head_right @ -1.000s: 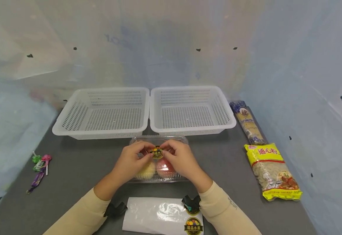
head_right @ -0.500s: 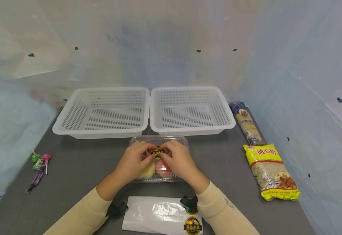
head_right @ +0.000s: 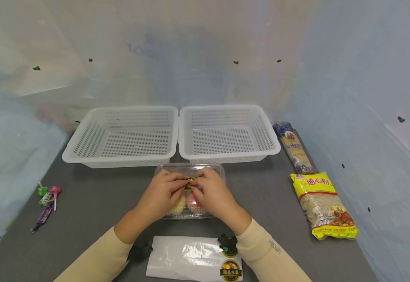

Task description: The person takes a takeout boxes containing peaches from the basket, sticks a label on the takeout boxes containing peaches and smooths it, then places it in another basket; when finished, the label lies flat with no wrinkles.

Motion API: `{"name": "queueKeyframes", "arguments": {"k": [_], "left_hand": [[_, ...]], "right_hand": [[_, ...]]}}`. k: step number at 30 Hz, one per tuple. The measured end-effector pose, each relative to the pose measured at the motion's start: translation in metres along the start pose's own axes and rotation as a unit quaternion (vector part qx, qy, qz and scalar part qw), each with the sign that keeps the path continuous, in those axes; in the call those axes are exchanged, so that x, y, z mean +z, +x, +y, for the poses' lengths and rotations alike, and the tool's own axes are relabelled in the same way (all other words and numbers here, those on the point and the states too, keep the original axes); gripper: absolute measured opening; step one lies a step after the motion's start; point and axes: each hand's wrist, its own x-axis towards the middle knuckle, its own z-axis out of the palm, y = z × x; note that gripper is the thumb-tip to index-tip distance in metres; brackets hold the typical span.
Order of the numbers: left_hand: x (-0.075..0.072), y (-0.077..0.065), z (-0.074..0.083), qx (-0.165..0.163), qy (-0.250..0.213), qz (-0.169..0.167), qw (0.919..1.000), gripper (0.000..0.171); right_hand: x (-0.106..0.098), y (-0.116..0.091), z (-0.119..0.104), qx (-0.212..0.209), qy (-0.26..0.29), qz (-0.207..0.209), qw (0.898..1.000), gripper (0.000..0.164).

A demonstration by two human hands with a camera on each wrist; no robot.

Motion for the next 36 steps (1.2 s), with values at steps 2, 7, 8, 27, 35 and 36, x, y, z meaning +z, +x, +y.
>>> {"name": "queueKeyframes", "arguments": {"k": [2,7,8,27,35,36], "left_hand": [[-0.004,-0.004,0.001,0.017,0.021,-0.029,0.9992,0.024],[-0.015,-0.017,0.000,0.026,0.043,-0.134,0.9897,0.053],[-0.018,-0.019,-0.002,0.023,0.040,-0.157,0.9865,0.059],[-0.026,-0.030,-0.019,0.052,-0.012,-0.227,0.9723,0.074],[-0.025,-0.028,-0.020,0.053,-0.016,-0.228,0.9721,0.073],[-0.025,-0.028,-0.020,0.052,-0.016,-0.229,0.9719,0.072]], "right_hand": [[0.001,-0.001,0.000,-0.042,-0.033,0.002,0.999,0.010],[0.000,-0.009,0.004,-0.093,-0.047,-0.005,0.995,0.026],[-0.001,-0.011,0.006,-0.098,-0.040,-0.008,0.994,0.028],[-0.015,-0.024,0.034,-0.134,0.049,-0.099,0.985,0.072],[-0.016,-0.022,0.035,-0.139,0.028,-0.107,0.984,0.074],[-0.016,-0.022,0.035,-0.137,0.020,-0.112,0.984,0.076]]}}
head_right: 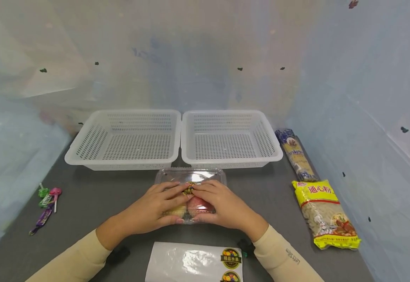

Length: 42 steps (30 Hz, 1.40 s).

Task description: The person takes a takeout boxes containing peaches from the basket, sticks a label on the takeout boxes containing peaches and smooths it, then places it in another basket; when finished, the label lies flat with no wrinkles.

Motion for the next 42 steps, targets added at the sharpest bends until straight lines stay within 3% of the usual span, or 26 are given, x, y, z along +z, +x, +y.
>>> {"name": "queueKeyframes", "arguments": {"k": [5,9,20,32,38,42], "left_hand": [[0.000,0.001,0.001,-0.009,0.001,-0.009,0.9999,0.072],[0.000,0.001,0.002,-0.014,0.006,-0.009,0.9998,0.073],[-0.001,-0.004,0.001,-0.011,0.026,-0.006,0.9996,0.073],[-0.001,-0.012,-0.005,-0.005,0.013,0.026,0.9996,0.071],[-0.001,-0.015,-0.008,-0.002,-0.045,0.056,0.9974,0.071],[-0.001,-0.021,-0.012,-0.027,-0.130,0.109,0.9851,0.057]], "right_hand": [[0.000,0.002,-0.004,0.025,-0.030,-0.025,0.999,0.089],[0.002,0.002,-0.006,0.033,-0.027,-0.018,0.999,0.088],[0.002,0.001,-0.004,0.000,-0.005,0.017,1.000,0.079],[0.005,-0.001,-0.003,-0.018,0.003,0.049,0.999,0.069],[-0.003,-0.008,0.000,0.003,0.052,0.043,0.998,0.057],[-0.014,-0.018,0.007,0.047,0.099,0.078,0.991,0.055]]}}
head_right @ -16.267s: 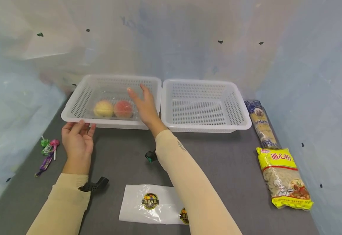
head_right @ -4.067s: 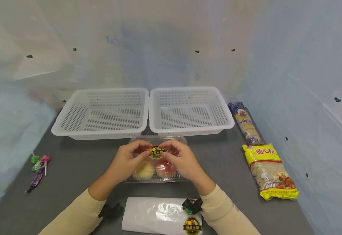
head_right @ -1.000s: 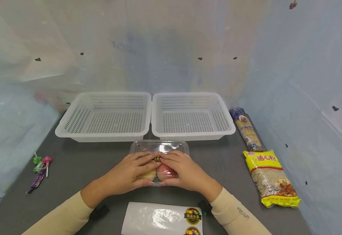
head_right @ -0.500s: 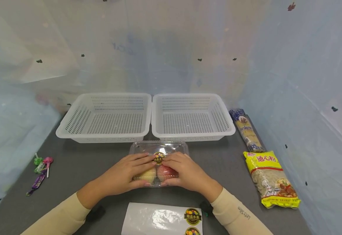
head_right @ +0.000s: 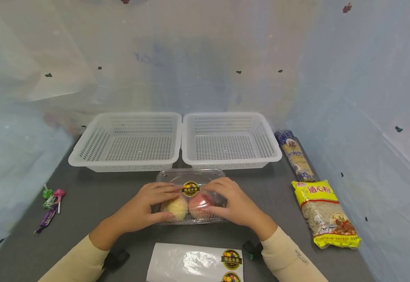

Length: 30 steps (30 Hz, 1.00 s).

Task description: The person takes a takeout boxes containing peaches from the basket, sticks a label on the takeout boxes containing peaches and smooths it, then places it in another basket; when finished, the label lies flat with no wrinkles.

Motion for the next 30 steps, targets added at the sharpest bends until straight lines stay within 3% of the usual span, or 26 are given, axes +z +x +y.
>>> {"name": "queueKeyframes", "arguments": {"k": [3,5,8,11,13,15,18,20,22,25,26,30], "left_hand": [[-0.002,-0.005,-0.002,-0.030,-0.071,0.067,0.9948,0.042],[-0.004,-0.008,-0.003,-0.055,-0.116,0.108,0.9858,0.037],[-0.005,-0.013,-0.004,-0.117,-0.175,0.155,0.9651,0.036],[-0.006,-0.016,-0.006,-0.203,-0.237,0.185,0.9318,0.039],[-0.005,-0.017,-0.008,-0.261,-0.290,0.195,0.8999,0.044],[-0.004,-0.016,-0.011,-0.306,-0.356,0.198,0.8606,0.053],[-0.002,-0.015,-0.014,-0.352,-0.439,0.179,0.8071,0.065],[0.001,-0.014,-0.015,-0.372,-0.476,0.156,0.7817,0.071],[0.004,-0.014,-0.016,-0.380,-0.504,0.133,0.7637,0.073],[0.007,-0.014,-0.017,-0.377,-0.534,0.111,0.7487,0.073],[0.008,-0.013,-0.016,-0.374,-0.542,0.108,0.7451,0.072],[0.008,-0.010,-0.014,-0.365,-0.562,0.099,0.7354,0.062]], "right_hand": [[-0.011,-0.008,0.006,0.052,0.078,0.046,0.995,0.059],[-0.018,-0.013,0.010,0.083,0.151,0.081,0.982,0.060],[-0.024,-0.019,0.017,0.114,0.285,0.143,0.941,0.053],[-0.026,-0.022,0.024,0.128,0.387,0.210,0.889,0.046],[-0.025,-0.024,0.029,0.135,0.445,0.255,0.848,0.044],[-0.023,-0.026,0.035,0.147,0.494,0.293,0.805,0.042],[-0.022,-0.030,0.045,0.177,0.562,0.348,0.730,0.044],[-0.022,-0.032,0.053,0.199,0.605,0.379,0.671,0.046],[-0.023,-0.034,0.062,0.217,0.631,0.410,0.622,0.050],[-0.026,-0.035,0.074,0.227,0.660,0.445,0.561,0.056],[-0.027,-0.034,0.078,0.226,0.665,0.455,0.547,0.056],[-0.032,-0.026,0.089,0.211,0.677,0.491,0.506,0.051]]}}
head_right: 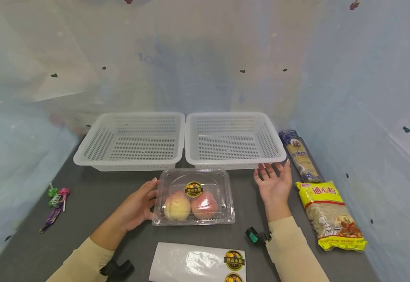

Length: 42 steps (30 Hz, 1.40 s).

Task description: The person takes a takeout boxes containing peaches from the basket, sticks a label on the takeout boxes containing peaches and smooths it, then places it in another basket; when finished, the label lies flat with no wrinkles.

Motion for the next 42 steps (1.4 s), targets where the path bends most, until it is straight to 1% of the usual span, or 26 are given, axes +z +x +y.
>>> {"name": "queueKeyframes", "arguments": {"k": [2,4,6,8,10,11,14,16,18,22,24,30,36,39,42], "left_hand": [[0.002,0.000,0.002,-0.008,-0.011,-0.007,0.9999,0.053],[0.003,-0.001,0.004,-0.019,-0.017,-0.015,0.9996,0.049],[0.005,-0.003,0.005,-0.029,-0.019,-0.022,0.9991,0.051],[0.007,-0.004,0.005,-0.036,-0.017,-0.026,0.9989,0.057],[0.009,-0.004,0.003,-0.038,-0.012,-0.030,0.9988,0.063],[0.010,-0.004,0.003,-0.037,-0.009,-0.031,0.9988,0.067],[0.010,-0.003,0.000,-0.030,0.001,-0.031,0.9991,0.078],[0.009,-0.004,-0.001,-0.025,0.009,-0.032,0.9991,0.083],[0.008,-0.005,-0.001,-0.018,0.017,-0.033,0.9991,0.084],[0.008,-0.007,0.001,-0.009,0.031,-0.039,0.9987,0.079],[0.009,-0.009,0.004,-0.005,0.035,-0.042,0.9985,0.076],[0.017,-0.017,0.022,0.012,0.032,-0.068,0.9971,0.073],[0.028,-0.024,0.050,0.032,0.041,-0.086,0.9950,0.075],[0.032,-0.021,0.064,0.042,0.044,-0.087,0.9944,0.077],[0.035,-0.015,0.076,0.051,0.049,-0.080,0.9943,0.080]], "right_hand": [[0.004,0.005,0.001,-0.008,0.022,0.016,1.000,0.045],[0.008,0.008,0.004,-0.013,0.040,0.028,0.999,0.037],[0.012,0.010,0.006,-0.009,0.063,0.040,0.997,0.032],[0.014,0.010,0.007,-0.015,0.069,0.042,0.997,0.034],[0.017,0.010,0.008,-0.027,0.058,0.040,0.997,0.046],[0.019,0.010,0.008,-0.033,0.051,0.040,0.997,0.055],[0.024,0.011,0.010,-0.052,0.028,0.046,0.997,0.061],[0.026,0.012,0.013,-0.054,0.024,0.053,0.997,0.058],[0.027,0.013,0.016,-0.055,0.021,0.057,0.997,0.050],[0.025,0.015,0.023,-0.061,0.006,0.042,0.997,0.040],[0.025,0.016,0.026,-0.068,-0.002,0.031,0.997,0.037],[0.029,0.017,0.028,-0.095,-0.003,0.022,0.995,0.034],[0.027,0.017,0.028,-0.103,-0.007,0.018,0.994,0.034],[0.025,0.017,0.029,-0.108,-0.006,0.021,0.994,0.033],[0.023,0.016,0.031,-0.113,-0.008,0.019,0.993,0.030]]}}
